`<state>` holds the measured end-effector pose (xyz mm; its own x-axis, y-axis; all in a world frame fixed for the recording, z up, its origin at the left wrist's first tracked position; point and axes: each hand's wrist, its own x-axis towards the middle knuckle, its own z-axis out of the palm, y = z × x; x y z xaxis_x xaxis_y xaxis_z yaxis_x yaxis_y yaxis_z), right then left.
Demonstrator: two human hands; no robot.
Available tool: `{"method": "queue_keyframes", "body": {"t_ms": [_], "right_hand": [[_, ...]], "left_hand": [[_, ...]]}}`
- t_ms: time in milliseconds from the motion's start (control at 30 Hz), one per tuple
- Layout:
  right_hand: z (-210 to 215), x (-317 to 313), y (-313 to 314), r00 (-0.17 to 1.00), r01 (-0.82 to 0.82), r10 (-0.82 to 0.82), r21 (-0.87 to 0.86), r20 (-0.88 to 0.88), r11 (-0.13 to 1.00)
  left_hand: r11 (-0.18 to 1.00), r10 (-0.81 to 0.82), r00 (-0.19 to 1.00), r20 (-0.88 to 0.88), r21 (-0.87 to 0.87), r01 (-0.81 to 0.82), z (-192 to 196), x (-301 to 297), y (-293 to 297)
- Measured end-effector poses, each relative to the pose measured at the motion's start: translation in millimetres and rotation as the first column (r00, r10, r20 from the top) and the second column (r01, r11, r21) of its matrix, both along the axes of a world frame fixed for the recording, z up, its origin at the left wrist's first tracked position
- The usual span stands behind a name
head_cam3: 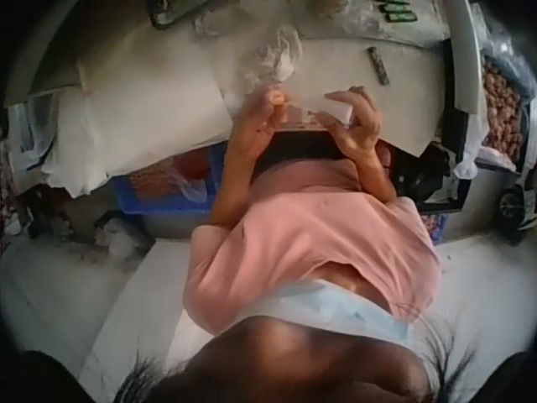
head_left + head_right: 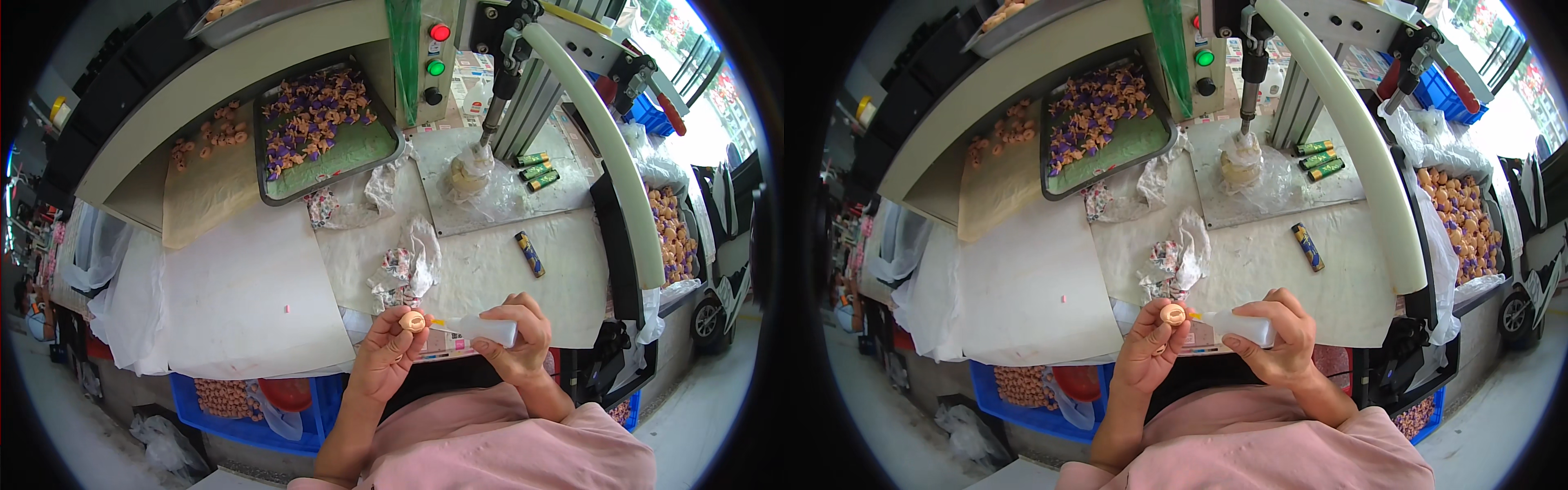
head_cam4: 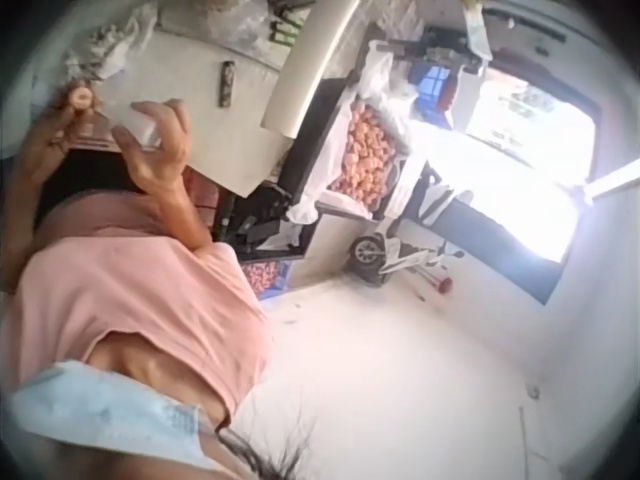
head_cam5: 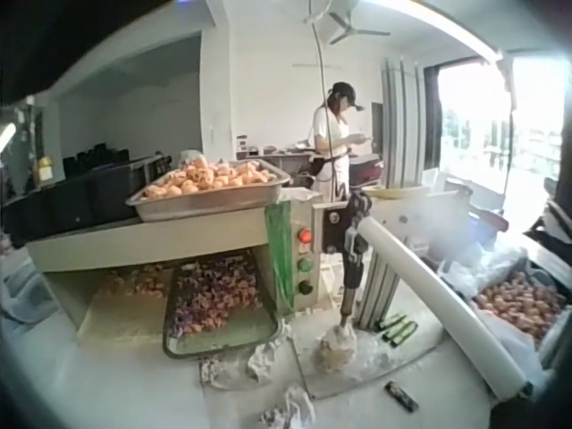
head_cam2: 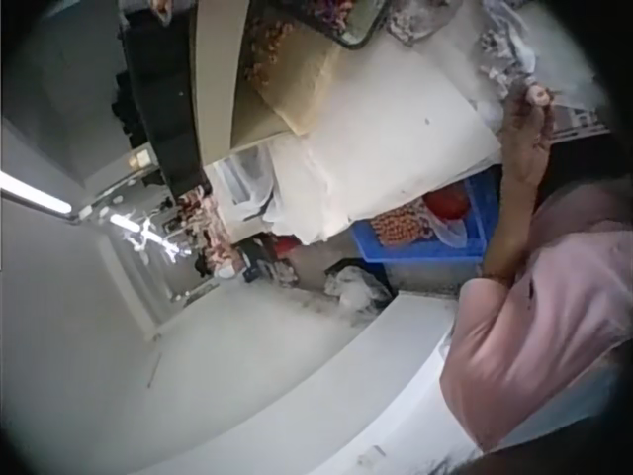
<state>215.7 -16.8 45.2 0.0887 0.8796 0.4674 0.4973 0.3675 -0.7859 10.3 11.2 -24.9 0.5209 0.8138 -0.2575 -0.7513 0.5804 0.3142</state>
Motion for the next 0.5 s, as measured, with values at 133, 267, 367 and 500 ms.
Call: {"method": "queue_keyframes", "body": {"t_ms": [133,267,367,500], "right_hand": [[0.4,1.7,-1.5,1.0,0.005,-0.005,-0.001,-0.027,1.0],[1.5,3.2,-0.6,0.999,0.005,-0.004,0.015,-0.047,1.0],[-0.8,4.7,-1.8,0.999,-0.01,0.011,0.002,-0.051,1.0],[-4.7,4.7,-1.4,0.998,-0.029,0.029,0.0,-0.048,1.0]], "left_hand": [[1.0,0.004,1.0,-0.017,0.001,-0.004,0.8,2.4,-1.2],[0.999,0.025,0.999,-0.02,0.022,-0.025,-1.5,4.6,-2.7],[0.999,0.026,1.0,-0.011,0.044,-0.026,-5.3,5.7,-2.4],[0.997,0.02,1.0,-0.001,0.077,-0.019,-7.3,6.1,-2.4]]}}
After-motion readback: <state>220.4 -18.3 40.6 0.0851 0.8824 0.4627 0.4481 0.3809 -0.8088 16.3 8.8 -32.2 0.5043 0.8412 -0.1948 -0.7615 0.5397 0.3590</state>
